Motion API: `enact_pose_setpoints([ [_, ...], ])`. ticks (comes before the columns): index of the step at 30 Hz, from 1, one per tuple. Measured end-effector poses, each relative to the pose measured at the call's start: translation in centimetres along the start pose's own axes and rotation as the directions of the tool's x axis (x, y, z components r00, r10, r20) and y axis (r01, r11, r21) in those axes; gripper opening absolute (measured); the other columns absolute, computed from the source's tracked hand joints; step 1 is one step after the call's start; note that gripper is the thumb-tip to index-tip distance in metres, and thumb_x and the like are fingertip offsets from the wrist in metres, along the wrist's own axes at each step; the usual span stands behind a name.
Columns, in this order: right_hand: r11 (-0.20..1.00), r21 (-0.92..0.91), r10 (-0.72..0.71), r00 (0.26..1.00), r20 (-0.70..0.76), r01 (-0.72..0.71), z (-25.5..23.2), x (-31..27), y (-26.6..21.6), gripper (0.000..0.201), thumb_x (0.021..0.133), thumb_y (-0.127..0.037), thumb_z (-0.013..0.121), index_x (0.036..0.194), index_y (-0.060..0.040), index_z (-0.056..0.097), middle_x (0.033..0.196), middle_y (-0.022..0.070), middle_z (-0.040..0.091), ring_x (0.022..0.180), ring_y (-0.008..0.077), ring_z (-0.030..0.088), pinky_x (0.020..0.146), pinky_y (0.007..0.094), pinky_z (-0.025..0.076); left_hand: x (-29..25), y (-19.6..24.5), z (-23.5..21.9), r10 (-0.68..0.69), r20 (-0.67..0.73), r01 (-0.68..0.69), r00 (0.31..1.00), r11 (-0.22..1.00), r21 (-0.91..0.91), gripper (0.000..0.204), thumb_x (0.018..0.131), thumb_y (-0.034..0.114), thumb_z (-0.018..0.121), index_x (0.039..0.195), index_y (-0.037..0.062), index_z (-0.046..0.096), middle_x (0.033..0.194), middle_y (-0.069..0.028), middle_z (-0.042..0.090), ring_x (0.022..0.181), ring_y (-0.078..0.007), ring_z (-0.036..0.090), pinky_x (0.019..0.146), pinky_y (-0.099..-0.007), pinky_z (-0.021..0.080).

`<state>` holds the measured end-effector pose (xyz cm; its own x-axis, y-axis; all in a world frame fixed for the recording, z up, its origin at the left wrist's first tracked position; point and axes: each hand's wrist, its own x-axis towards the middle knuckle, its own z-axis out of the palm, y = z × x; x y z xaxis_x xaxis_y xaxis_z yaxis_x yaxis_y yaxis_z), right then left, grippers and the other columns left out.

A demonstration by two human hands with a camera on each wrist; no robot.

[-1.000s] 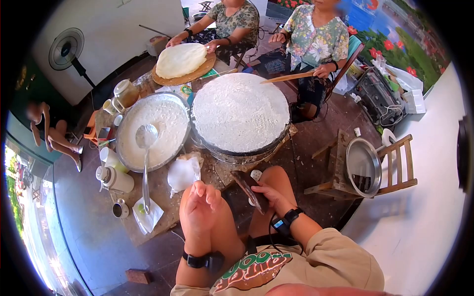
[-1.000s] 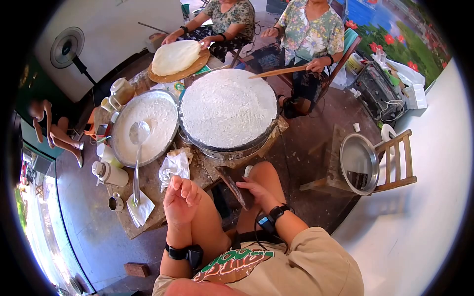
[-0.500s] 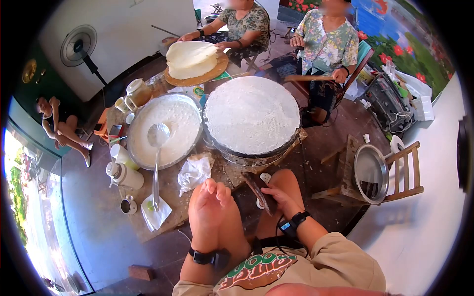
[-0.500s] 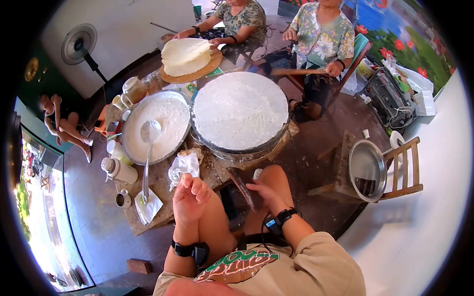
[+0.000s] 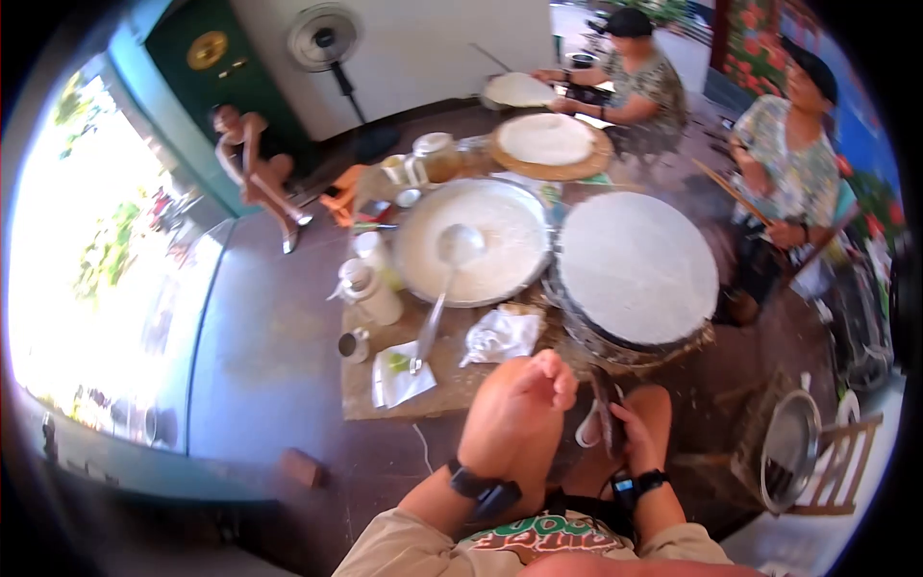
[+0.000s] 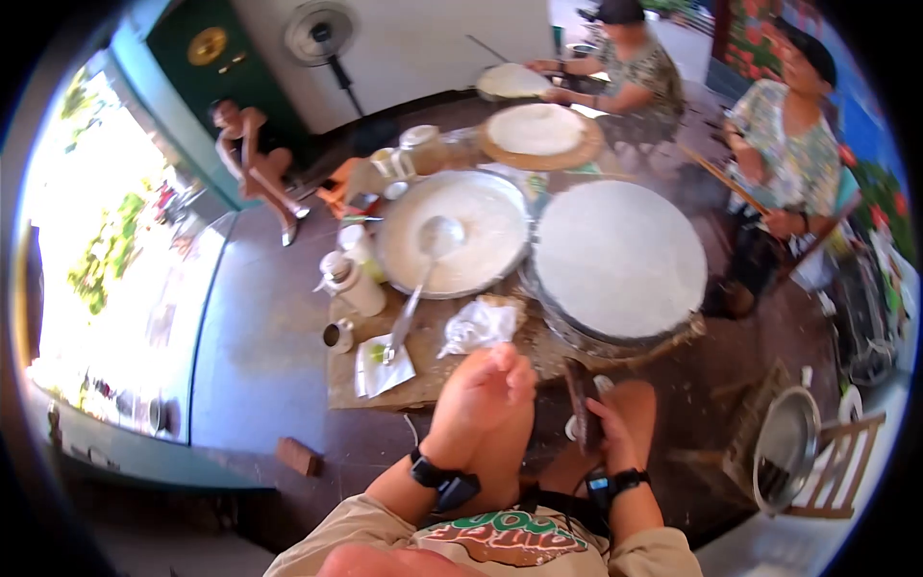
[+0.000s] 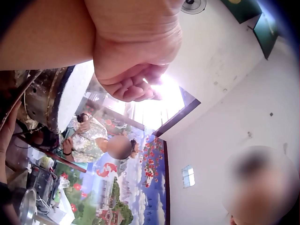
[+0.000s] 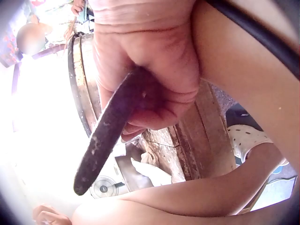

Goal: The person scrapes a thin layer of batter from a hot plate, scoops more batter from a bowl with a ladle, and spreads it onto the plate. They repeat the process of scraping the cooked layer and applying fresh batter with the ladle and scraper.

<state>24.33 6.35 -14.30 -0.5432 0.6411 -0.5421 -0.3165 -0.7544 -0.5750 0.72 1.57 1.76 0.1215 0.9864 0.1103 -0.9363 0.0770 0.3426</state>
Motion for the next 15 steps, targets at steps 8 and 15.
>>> enact_pose_setpoints([
  [8,0.997,0.026,-0.073,0.997,0.017,0.073,0.9,-0.3,0.0,0.025,0.084,-0.018,0.06,0.102,-0.0035,0.053,0.076,0.0079,0.06,0.06,0.0205,0.06,0.054,0.032,0.05,0.2,0.1,-1.1,-0.059,0.067,0.059,0.996,0.998,-0.005,0.021,0.093,0.028,0.047,0.081,0.0112,0.048,0.071,-0.0036,0.05,0.062,-0.016,0.043,0.056,-0.0262,0.037],
  [15,0.996,0.044,-0.083,0.996,0.028,0.082,-0.4,0.1,0.5,0.022,0.084,-0.018,0.06,0.103,-0.0063,0.056,0.079,0.0054,0.063,0.065,0.0174,0.061,0.057,0.0291,0.051,0.2,-0.4,-1.3,-0.029,0.083,0.031,0.996,0.999,-0.026,0.031,0.093,0.038,0.045,0.077,0.0112,0.046,0.07,-0.0034,0.05,0.061,-0.0157,0.043,0.055,-0.0268,0.035],
])
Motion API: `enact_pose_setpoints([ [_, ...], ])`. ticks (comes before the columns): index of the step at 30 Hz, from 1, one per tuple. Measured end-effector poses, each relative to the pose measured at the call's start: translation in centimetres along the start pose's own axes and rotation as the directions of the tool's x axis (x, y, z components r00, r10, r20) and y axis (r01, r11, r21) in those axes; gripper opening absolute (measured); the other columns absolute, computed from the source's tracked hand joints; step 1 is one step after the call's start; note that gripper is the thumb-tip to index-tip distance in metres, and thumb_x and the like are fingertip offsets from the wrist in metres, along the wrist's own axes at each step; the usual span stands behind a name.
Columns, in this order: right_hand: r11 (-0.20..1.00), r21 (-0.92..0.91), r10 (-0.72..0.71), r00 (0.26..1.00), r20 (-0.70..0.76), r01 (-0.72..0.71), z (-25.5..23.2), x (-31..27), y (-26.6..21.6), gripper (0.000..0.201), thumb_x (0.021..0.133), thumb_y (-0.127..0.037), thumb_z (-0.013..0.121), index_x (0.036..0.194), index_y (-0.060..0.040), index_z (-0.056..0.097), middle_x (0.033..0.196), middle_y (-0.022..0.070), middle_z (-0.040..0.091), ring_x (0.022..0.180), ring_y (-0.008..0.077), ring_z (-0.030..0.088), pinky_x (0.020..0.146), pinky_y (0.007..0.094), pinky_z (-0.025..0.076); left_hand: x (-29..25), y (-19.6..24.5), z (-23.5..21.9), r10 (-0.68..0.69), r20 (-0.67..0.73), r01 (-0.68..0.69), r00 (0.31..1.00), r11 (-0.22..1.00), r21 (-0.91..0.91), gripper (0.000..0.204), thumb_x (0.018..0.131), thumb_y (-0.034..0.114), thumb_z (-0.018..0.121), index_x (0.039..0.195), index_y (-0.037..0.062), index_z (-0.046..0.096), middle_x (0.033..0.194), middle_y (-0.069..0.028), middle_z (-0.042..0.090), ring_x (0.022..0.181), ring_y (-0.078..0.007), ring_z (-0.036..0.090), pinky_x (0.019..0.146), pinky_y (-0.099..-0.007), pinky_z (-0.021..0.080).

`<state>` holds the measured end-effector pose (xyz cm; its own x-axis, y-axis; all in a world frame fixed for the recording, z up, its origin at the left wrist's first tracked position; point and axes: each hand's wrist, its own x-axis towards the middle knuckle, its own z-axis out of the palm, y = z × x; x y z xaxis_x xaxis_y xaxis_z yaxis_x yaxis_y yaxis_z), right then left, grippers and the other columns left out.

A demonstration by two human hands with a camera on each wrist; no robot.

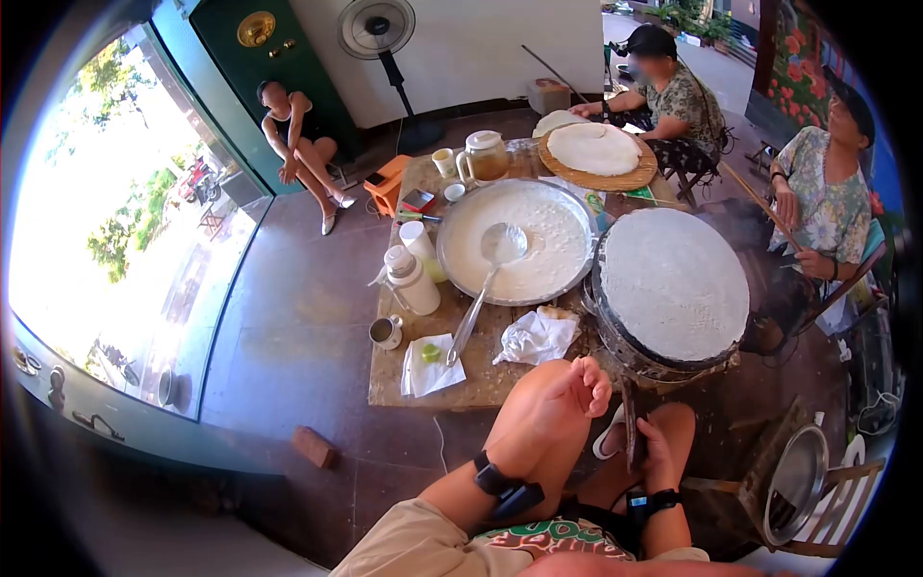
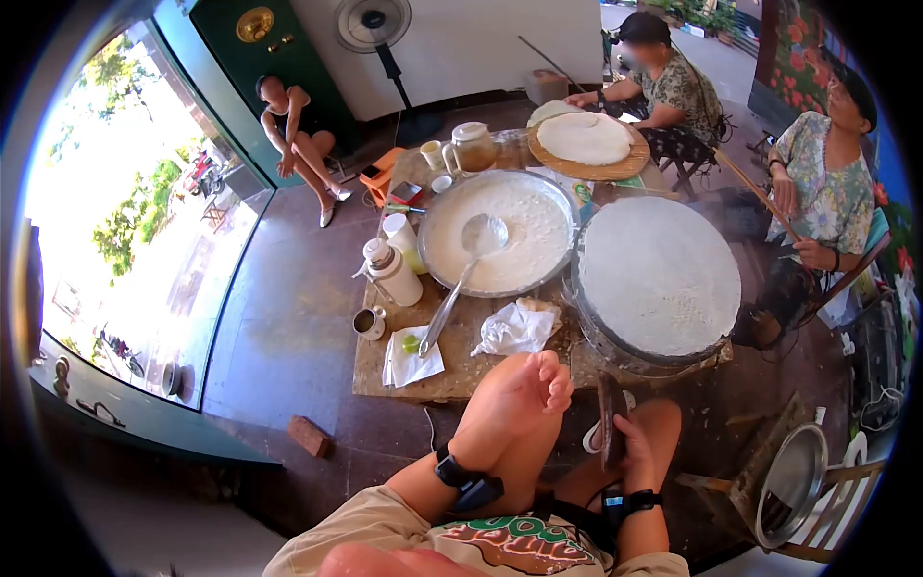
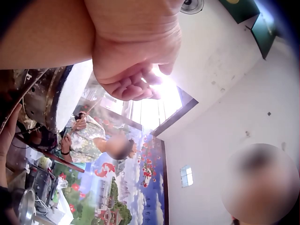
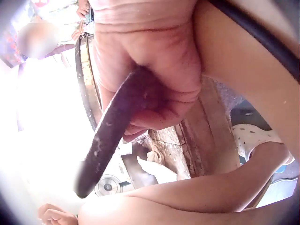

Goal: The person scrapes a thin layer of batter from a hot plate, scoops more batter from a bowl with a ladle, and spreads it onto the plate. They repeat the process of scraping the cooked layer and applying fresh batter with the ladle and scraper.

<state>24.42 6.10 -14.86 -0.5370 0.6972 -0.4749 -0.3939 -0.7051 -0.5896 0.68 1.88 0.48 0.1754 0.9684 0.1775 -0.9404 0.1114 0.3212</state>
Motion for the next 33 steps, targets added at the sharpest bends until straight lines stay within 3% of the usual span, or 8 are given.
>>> enact_pose_setpoints([
  [9,0.998,-0.059,0.01,0.998,-0.068,-0.014,1.9,-0.8,-0.7,0.021,0.083,-0.018,0.061,0.098,-0.0034,0.056,0.077,0.0064,0.062,0.066,0.0189,0.06,0.061,0.03,0.05,-0.1,0.2,0.1,-0.025,-0.041,0.033,0.999,0.978,0.208,0.032,0.088,0.037,0.052,0.068,0.0142,0.043,0.07,-0.0017,0.049,0.061,-0.0148,0.043,0.058,-0.0268,0.035],
  [14,1.0,-0.026,0.009,0.999,-0.053,-0.011,2.1,-0.7,-0.7,0.022,0.083,-0.018,0.061,0.099,-0.0033,0.055,0.077,0.0068,0.061,0.065,0.0195,0.06,0.059,0.0301,0.05,-0.2,0.4,0.7,-0.036,-0.069,0.049,0.997,0.98,0.195,0.031,0.089,0.035,0.052,0.068,0.0138,0.043,0.069,-0.0013,0.049,0.061,-0.0143,0.044,0.059,-0.0267,0.035],
  [17,0.999,-0.039,0.037,0.998,0.054,-0.035,2.6,-1.1,-1.3,0.023,0.083,-0.017,0.061,0.101,-0.0035,0.055,0.077,0.0066,0.061,0.063,0.0192,0.06,0.058,0.03,0.05,-0.1,0.3,0.4,-0.032,-0.075,0.043,0.997,0.988,0.151,0.028,0.09,0.033,0.051,0.071,0.0136,0.044,0.07,-0.0013,0.049,0.061,-0.0141,0.044,0.059,-0.0267,0.036],
  [23,1.0,-0.023,0.016,1.0,-0.02,-0.017,2.2,-0.7,-0.9,0.024,0.083,-0.017,0.061,0.102,-0.0035,0.054,0.076,0.0065,0.061,0.062,0.0188,0.06,0.056,0.0303,0.05,0.1,0.2,0.4,-0.046,-0.07,0.054,0.996,0.992,0.115,0.024,0.09,0.032,0.05,0.076,0.0132,0.046,0.07,-0.0014,0.049,0.06,-0.014,0.045,0.058,-0.0269,0.036],
  [33,0.999,-0.038,0.024,0.999,0.028,-0.023,0.8,0.0,-0.4,0.026,0.084,-0.014,0.06,0.107,-0.0038,0.052,0.083,0.0057,0.061,0.069,0.0178,0.06,0.062,0.0291,0.05,0.1,-0.1,-0.3,-0.02,-0.056,0.024,0.998,0.997,0.076,0.02,0.09,0.027,0.051,0.079,0.0109,0.046,0.073,-0.004,0.05,0.061,-0.0137,0.046,0.053,-0.0237,0.034],
])
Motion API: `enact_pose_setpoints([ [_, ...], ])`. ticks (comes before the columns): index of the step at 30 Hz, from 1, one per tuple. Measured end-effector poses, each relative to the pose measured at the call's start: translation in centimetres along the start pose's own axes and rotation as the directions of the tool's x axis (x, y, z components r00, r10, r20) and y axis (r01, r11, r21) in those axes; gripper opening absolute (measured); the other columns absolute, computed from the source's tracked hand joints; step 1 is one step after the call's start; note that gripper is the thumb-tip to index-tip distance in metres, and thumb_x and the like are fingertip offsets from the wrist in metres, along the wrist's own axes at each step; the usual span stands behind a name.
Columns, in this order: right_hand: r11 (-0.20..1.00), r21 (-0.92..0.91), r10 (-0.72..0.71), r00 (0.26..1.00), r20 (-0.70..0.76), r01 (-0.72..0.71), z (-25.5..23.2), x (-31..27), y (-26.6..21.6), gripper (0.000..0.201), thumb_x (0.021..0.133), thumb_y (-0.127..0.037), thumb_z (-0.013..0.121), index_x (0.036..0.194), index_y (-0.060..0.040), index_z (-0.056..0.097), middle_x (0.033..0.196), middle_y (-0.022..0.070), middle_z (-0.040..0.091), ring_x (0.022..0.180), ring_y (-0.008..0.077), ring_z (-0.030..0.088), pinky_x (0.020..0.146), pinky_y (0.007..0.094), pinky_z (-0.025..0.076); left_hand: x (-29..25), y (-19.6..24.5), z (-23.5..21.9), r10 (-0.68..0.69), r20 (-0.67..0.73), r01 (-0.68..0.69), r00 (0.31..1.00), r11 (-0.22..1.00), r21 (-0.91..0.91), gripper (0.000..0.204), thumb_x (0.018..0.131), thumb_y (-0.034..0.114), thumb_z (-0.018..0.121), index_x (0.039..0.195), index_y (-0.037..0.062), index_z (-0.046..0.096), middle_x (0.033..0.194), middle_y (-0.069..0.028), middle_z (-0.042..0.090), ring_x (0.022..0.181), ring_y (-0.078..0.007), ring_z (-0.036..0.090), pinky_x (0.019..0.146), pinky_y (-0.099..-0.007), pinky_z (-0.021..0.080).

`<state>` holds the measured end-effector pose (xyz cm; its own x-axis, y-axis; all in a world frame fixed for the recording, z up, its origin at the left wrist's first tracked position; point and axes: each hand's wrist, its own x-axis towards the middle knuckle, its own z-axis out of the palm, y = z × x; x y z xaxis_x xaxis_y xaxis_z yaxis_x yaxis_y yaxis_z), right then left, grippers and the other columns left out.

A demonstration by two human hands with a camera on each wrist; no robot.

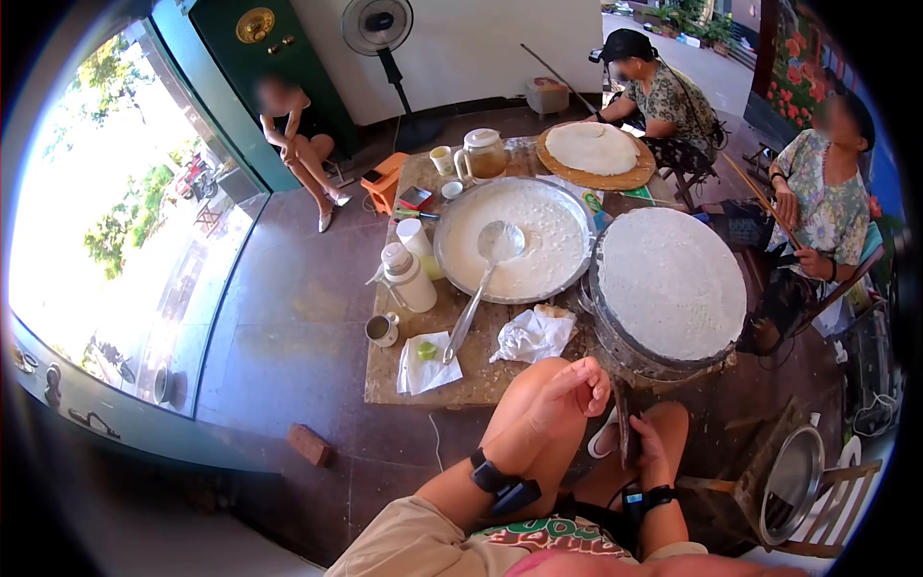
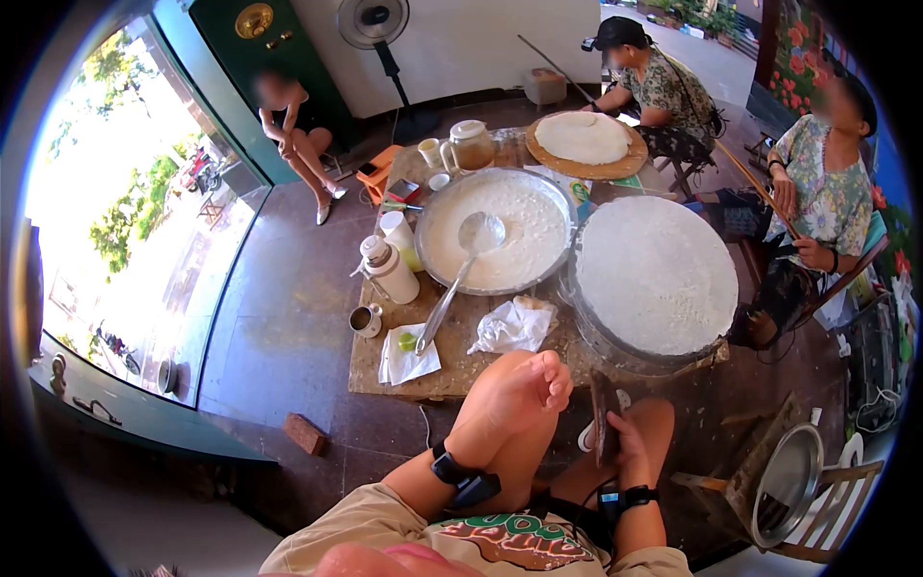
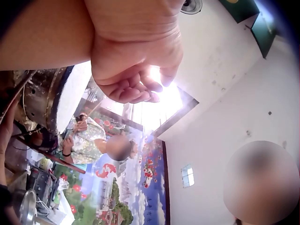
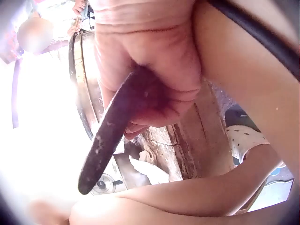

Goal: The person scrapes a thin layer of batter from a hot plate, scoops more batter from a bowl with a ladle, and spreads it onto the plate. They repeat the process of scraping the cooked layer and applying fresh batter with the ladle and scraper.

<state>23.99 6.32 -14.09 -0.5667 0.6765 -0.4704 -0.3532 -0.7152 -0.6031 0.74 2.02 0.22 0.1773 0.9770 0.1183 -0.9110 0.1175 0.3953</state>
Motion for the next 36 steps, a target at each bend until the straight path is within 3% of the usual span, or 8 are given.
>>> enact_pose_setpoints([
  [11,0.999,0.033,-0.01,0.999,-0.039,0.011,0.5,-0.1,0.0,0.023,0.084,-0.015,0.061,0.103,-0.0035,0.055,0.081,0.0052,0.063,0.069,0.0167,0.061,0.063,0.0277,0.051,-0.1,0.5,0.2,-0.01,0.02,0.01,1.0,0.999,0.034,0.022,0.09,0.03,0.051,0.079,0.0116,0.049,0.071,-0.002,0.05,0.062,-0.0145,0.045,0.059,-0.0268,0.037],
  [14,1.0,0.019,0.007,1.0,0.007,-0.007,0.4,-0.2,-0.2,0.023,0.084,-0.015,0.061,0.103,-0.0037,0.056,0.081,0.0053,0.063,0.069,0.0168,0.061,0.063,0.0278,0.051,-0.2,0.4,0.3,-0.011,-0.005,0.011,1.0,1.0,0.024,0.022,0.09,0.031,0.052,0.078,0.0116,0.049,0.071,-0.0019,0.05,0.062,-0.0143,0.045,0.06,-0.0267,0.037],
  [21,1.0,0.026,0.002,0.998,-0.056,-0.001,0.5,-0.3,0.1,0.023,0.084,-0.015,0.06,0.103,-0.0033,0.055,0.081,0.0058,0.062,0.069,0.0175,0.061,0.063,0.0285,0.051,-0.3,0.2,0.3,0.017,-0.019,-0.017,1.0,1.0,-0.014,0.019,0.088,0.027,0.054,0.08,0.0108,0.047,0.072,-0.0034,0.05,0.06,-0.0133,0.044,0.054,-0.0235,0.034],
  [26,1.0,-0.019,-0.022,0.985,-0.169,0.019,2.1,-1.2,-0.5,0.025,0.084,-0.015,0.06,0.105,-0.0033,0.053,0.08,0.0054,0.061,0.065,0.0177,0.061,0.058,0.0299,0.051,-0.4,0.3,0.6,0.013,-0.019,-0.012,1.0,1.0,0.021,0.022,0.09,0.03,0.052,0.079,0.0111,0.048,0.071,-0.002,0.05,0.061,-0.014,0.044,0.059,-0.0255,0.036],
  [29,1.0,-0.004,-0.004,0.999,-0.04,0.004,0.8,-0.5,-0.3,0.027,0.084,-0.016,0.06,0.106,-0.0029,0.052,0.08,0.0057,0.061,0.064,0.018,0.06,0.056,0.0301,0.05,-0.5,0.4,0.8,0.014,-0.029,-0.012,0.999,0.998,0.061,0.022,0.09,0.03,0.051,0.079,0.0116,0.049,0.07,-0.0016,0.049,0.062,-0.0144,0.043,0.062,-0.0263,0.036],
  [34,1.0,-0.015,0.005,0.997,-0.078,-0.006,0.3,-0.3,-0.1,0.027,0.084,-0.016,0.06,0.107,-0.0029,0.052,0.08,0.0058,0.061,0.064,0.0178,0.061,0.056,0.0289,0.051,-0.4,0.2,0.8,0.045,-0.043,-0.044,0.998,0.999,0.025,0.023,0.088,0.026,0.053,0.076,0.0074,0.047,0.071,-0.0049,0.05,0.061,-0.0157,0.044,0.06,-0.0249,0.037],
  [36,1.0,-0.012,0.028,0.997,-0.074,-0.029,0.4,-0.5,-0.3,0.028,0.084,-0.015,0.06,0.108,-0.0033,0.052,0.081,0.0056,0.062,0.065,0.0174,0.061,0.056,0.0283,0.051,-0.2,0.2,-0.1,0.01,0.061,-0.013,0.998,0.999,0.052,0.02,0.089,0.026,0.052,0.088,0.0055,0.051,0.082,-0.0068,0.054,0.069,-0.0154,0.048,0.064,-0.026,0.039],
])
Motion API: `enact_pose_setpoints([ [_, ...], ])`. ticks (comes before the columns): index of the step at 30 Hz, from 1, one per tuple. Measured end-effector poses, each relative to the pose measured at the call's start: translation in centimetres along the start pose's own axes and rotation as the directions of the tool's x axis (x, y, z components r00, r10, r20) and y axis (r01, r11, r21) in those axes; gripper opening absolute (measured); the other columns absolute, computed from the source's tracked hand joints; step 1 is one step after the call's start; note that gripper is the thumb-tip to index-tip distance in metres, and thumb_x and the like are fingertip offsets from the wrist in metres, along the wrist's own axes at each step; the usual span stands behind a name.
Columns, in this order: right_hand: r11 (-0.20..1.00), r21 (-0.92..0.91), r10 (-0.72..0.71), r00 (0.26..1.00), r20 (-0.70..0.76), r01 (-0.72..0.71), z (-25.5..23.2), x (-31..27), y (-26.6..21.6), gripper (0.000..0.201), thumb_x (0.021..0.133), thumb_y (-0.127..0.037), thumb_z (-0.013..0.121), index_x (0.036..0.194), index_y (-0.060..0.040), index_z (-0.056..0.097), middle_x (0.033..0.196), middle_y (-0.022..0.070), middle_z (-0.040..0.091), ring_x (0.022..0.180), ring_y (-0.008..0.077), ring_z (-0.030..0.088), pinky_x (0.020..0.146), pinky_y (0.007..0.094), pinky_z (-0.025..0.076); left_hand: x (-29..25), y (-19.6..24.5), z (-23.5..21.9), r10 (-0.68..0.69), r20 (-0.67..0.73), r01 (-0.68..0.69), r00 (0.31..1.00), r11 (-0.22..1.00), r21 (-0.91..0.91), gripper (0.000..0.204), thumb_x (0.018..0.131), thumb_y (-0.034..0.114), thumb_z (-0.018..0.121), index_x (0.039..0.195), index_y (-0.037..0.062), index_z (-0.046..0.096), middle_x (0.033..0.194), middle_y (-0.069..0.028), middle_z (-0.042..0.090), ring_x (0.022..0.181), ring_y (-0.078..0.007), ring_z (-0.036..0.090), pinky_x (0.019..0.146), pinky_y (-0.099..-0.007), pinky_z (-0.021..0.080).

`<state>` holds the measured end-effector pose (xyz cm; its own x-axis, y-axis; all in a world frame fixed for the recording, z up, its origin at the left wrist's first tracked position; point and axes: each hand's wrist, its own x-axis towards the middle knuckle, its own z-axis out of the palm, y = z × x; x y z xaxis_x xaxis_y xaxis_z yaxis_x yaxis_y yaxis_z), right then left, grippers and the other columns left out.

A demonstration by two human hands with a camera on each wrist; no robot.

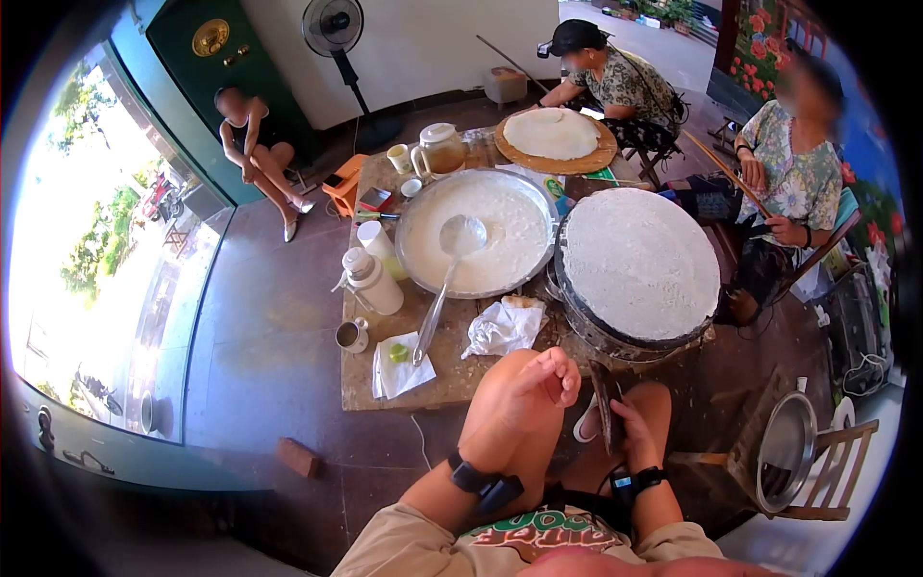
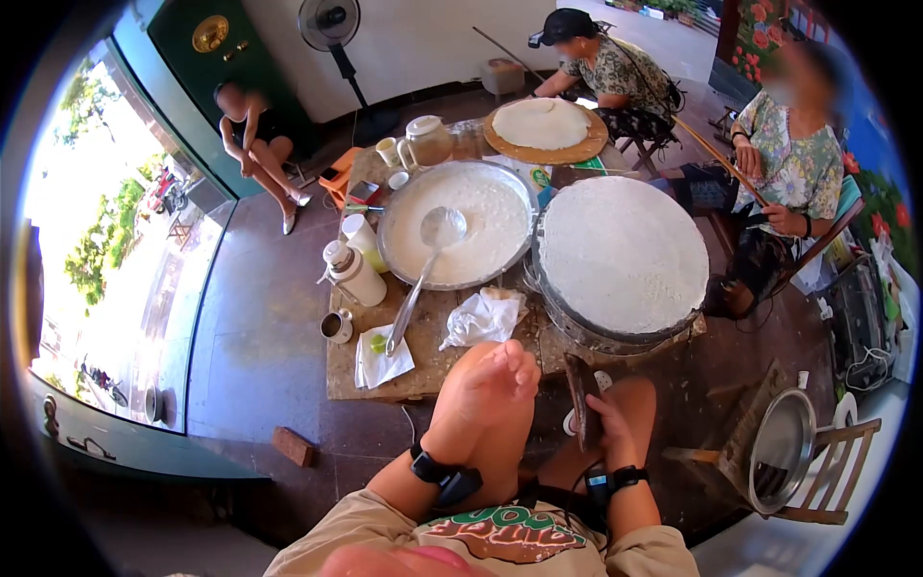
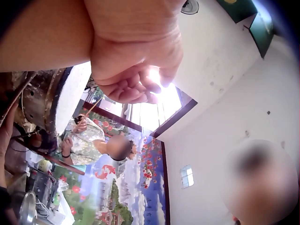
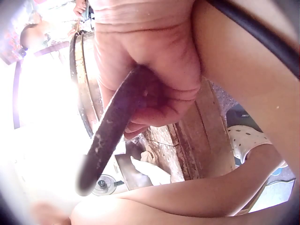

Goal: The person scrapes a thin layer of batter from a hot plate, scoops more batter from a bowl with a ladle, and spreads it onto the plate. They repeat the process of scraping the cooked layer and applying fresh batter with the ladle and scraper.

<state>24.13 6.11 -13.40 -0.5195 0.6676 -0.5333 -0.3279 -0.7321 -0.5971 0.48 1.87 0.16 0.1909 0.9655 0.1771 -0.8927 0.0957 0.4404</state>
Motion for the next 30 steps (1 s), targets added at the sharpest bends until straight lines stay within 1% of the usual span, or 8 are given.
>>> enact_pose_setpoints([
  [8,0.989,0.052,-0.135,0.986,-0.095,0.14,1.1,0.5,0.8,0.029,0.083,-0.015,0.061,0.108,-0.0031,0.053,0.08,0.0072,0.063,0.068,0.0199,0.063,0.06,0.032,0.052,4.7,8.0,5.5,-0.674,0.398,0.152,0.622,0.603,0.783,0.056,0.092,0.031,0.052,0.136,0.0028,0.033,0.136,-0.0094,0.04,0.127,-0.0207,0.035,0.103,-0.0332,0.031],
  [10,1.0,0.008,-0.009,0.998,0.061,0.009,0.0,0.6,0.3,0.028,0.083,-0.017,0.061,0.107,-0.0048,0.054,0.081,0.0068,0.063,0.069,0.0193,0.062,0.061,0.032,0.052,8.9,13.7,2.7,-0.611,-0.002,0.197,0.792,0.252,0.947,0.05,0.092,0.038,0.047,0.129,0.0038,0.043,0.13,-0.0094,0.046,0.121,-0.0182,0.04,0.099,-0.0305,0.035],
  [12,0.999,0.019,0.026,0.986,0.167,-0.029,0.3,-0.1,-0.5,0.027,0.084,-0.016,0.061,0.108,-0.0064,0.055,0.085,0.005,0.064,0.074,0.0186,0.063,0.067,0.0305,0.052,12.5,20.0,-3.4,0.001,-0.161,0.15,0.987,0.36,0.921,0.033,0.091,0.032,0.046,0.11,0.0066,0.051,0.107,-0.0051,0.05,0.096,-0.014,0.045,0.081,-0.0269,0.037],
  [14,1.0,0.005,0.013,0.997,0.08,-0.013,0.7,-0.4,-0.4,0.027,0.083,-0.017,0.061,0.106,-0.0053,0.055,0.081,0.0067,0.063,0.067,0.0192,0.062,0.059,0.0306,0.051,13.9,25.8,-3.2,0.829,-0.278,-0.293,0.485,0.454,0.842,0.006,0.086,0.013,0.047,0.082,0.0129,0.051,0.075,0.0025,0.049,0.061,-0.0086,0.043,0.053,-0.0218,0.033],
  [16,1.0,0.001,-0.011,1.0,0.001,0.011,0.2,0.0,0.0,0.029,0.082,-0.016,0.061,0.108,-0.0045,0.054,0.081,0.0074,0.062,0.065,0.0197,0.061,0.057,0.0308,0.051,11.7,27.3,-0.8,0.871,-0.303,-0.668,0.386,0.491,0.559,0.01,0.081,0.005,0.053,0.075,0.0112,0.049,0.072,0.0017,0.05,0.061,-0.0095,0.047,0.056,-0.0217,0.041],
  [21,0.998,0.011,-0.057,0.987,0.152,0.056,1.8,-1.8,-1.7,0.043,0.075,-0.004,0.063,0.117,-0.004,0.051,0.094,0.0043,0.062,0.083,0.0147,0.06,0.075,0.0282,0.049,4.9,13.1,6.2,0.088,-0.011,-0.006,0.996,0.195,0.981,0.022,0.081,0.011,0.059,0.101,0.0041,0.055,0.093,-0.0053,0.058,0.084,-0.0171,0.057,0.076,-0.0298,0.046],
  [24,0.927,-0.246,-0.259,0.957,0.13,0.284,2.9,-2.5,-2.6,0.045,0.071,0.002,0.066,0.113,-0.0033,0.055,0.096,0.0034,0.063,0.088,0.0126,0.06,0.08,0.0257,0.047,2.0,5.6,9.2,-0.183,0.253,-0.307,0.95,-0.392,0.867,0.042,0.075,0.016,0.067,0.111,-0.0001,0.053,0.1,-0.0137,0.058,0.09,-0.0267,0.058,0.081,-0.0357,0.046],
  [30,0.929,-0.198,-0.289,0.947,0.139,0.313,3.3,-4.3,-6.1,0.037,0.069,0.004,0.067,0.106,-0.0018,0.061,0.096,0.0024,0.065,0.088,0.0113,0.059,0.082,0.0246,0.046,-0.6,1.0,10.1,-0.727,0.061,-0.206,0.683,-0.112,0.972,0.052,0.082,0.022,0.062,0.127,0.0019,0.044,0.114,-0.0154,0.055,0.103,-0.0311,0.054,0.088,-0.0383,0.043],
])
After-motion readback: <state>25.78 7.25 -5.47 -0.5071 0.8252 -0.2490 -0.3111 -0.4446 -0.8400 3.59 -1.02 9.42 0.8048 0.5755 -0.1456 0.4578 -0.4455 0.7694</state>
